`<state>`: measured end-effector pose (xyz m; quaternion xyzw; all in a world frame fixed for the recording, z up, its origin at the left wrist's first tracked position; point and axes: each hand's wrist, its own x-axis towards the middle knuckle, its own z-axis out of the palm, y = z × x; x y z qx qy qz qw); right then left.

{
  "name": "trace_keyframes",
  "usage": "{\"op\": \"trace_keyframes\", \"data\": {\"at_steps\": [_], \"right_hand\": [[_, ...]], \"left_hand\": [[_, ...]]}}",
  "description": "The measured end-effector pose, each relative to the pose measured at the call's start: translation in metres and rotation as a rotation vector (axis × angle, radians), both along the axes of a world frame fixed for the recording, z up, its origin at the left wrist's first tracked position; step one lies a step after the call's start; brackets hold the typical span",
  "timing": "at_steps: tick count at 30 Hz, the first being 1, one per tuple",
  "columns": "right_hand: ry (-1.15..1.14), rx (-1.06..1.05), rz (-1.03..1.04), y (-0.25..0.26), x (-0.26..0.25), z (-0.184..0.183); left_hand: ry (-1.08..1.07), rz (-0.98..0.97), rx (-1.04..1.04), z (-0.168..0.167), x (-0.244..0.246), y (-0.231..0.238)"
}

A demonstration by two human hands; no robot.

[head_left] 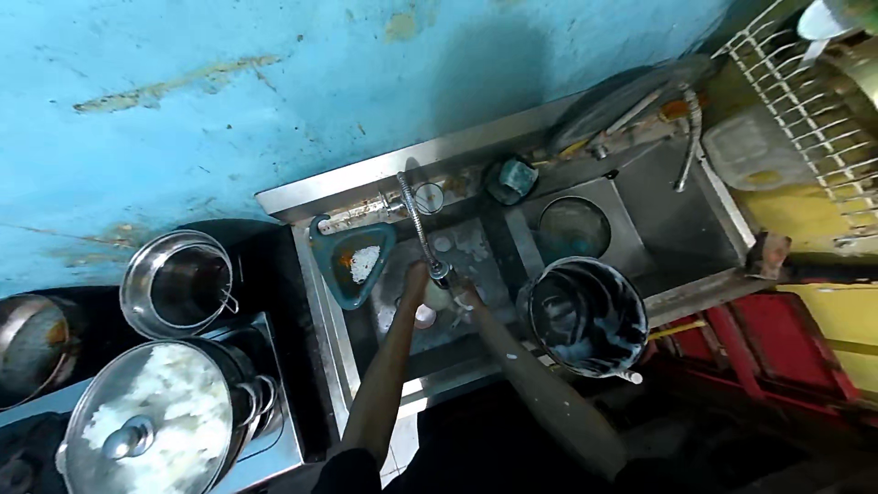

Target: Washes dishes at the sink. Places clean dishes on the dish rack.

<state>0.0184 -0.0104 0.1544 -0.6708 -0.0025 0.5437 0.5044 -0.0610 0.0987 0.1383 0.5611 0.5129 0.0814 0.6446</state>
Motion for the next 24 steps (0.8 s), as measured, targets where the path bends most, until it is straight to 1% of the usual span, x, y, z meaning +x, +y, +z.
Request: {"op": "trace_keyframes", "data": {"at_steps": [1, 3, 5, 6, 7, 8, 10, 11, 12, 13, 14, 15, 17, 18, 20, 21, 22, 23, 24], "right_hand": [[-0.031, -0.019, -0.119, 0.003, -0.001, -0.005], [0.006, -0.078, -0.310, 0.008, 0.005, -0.014], [0.078, -0.081, -0.419, 0.008, 0.015, -0.017], [0.056, -0.069, -0.376, 0.005, 0.019, -0.018], [-0.023, -0.057, -0.249, 0.002, 0.023, -0.015], [-0.141, -0.060, -0.071, 0.001, 0.024, -0.014], [-0.372, -0.163, 0.284, 0.003, 0.015, -0.003], [-0.439, -0.235, 0.395, 0.006, 0.008, 0.003], [-0.465, -0.289, 0.435, 0.010, 0.003, 0.009], [-0.461, -0.310, 0.420, 0.014, 0.004, 0.010], [-0.425, -0.304, 0.419, 0.017, 0.010, 0.010], [-0.369, -0.275, 0.451, 0.019, 0.018, 0.008], [-0.229, -0.227, 0.432, 0.019, 0.028, -0.001], [-0.243, -0.212, 0.447, 0.019, 0.027, -0.002], [-0.404, -0.184, 0.526, 0.017, 0.012, 0.003], [-0.499, -0.181, 0.554, 0.014, -0.001, 0.007], [-0.577, -0.189, 0.571, 0.013, -0.012, 0.009], [-0.597, -0.196, 0.530, 0.013, -0.015, 0.010], [-0.551, -0.187, 0.434, 0.016, -0.010, 0.010]], "left_hand": [[-0.007, 0.030, -0.040, -0.004, 0.003, -0.004], [-0.035, 0.032, -0.040, 0.000, 0.006, -0.022], [-0.054, 0.048, -0.012, 0.004, 0.006, -0.040], [-0.071, 0.044, -0.017, 0.003, 0.004, -0.043], [-0.075, 0.032, -0.038, 0.004, 0.001, -0.042], [-0.058, 0.017, -0.052, 0.005, 0.001, -0.038], [0.066, -0.013, -0.001, 0.005, 0.003, -0.033], [0.180, -0.042, 0.073, 0.007, 0.007, -0.033], [0.295, -0.096, 0.151, 0.012, 0.010, -0.033], [0.370, -0.133, 0.205, 0.018, 0.012, -0.037], [0.384, -0.119, 0.230, 0.021, 0.010, -0.042], [0.331, -0.049, 0.218, 0.016, 0.006, -0.048], [0.108, 0.175, 0.066, -0.004, -0.006, -0.057], [-0.006, 0.255, -0.052, -0.014, -0.012, -0.056], [-0.207, 0.411, -0.286, -0.029, -0.019, -0.045], [-0.250, 0.467, -0.331, -0.033, -0.020, -0.041], [-0.225, 0.491, -0.327, -0.032, -0.021, -0.040], [-0.142, 0.480, -0.261, -0.027, -0.020, -0.040], [-0.028, 0.438, -0.164, -0.016, -0.015, -0.042]]}}
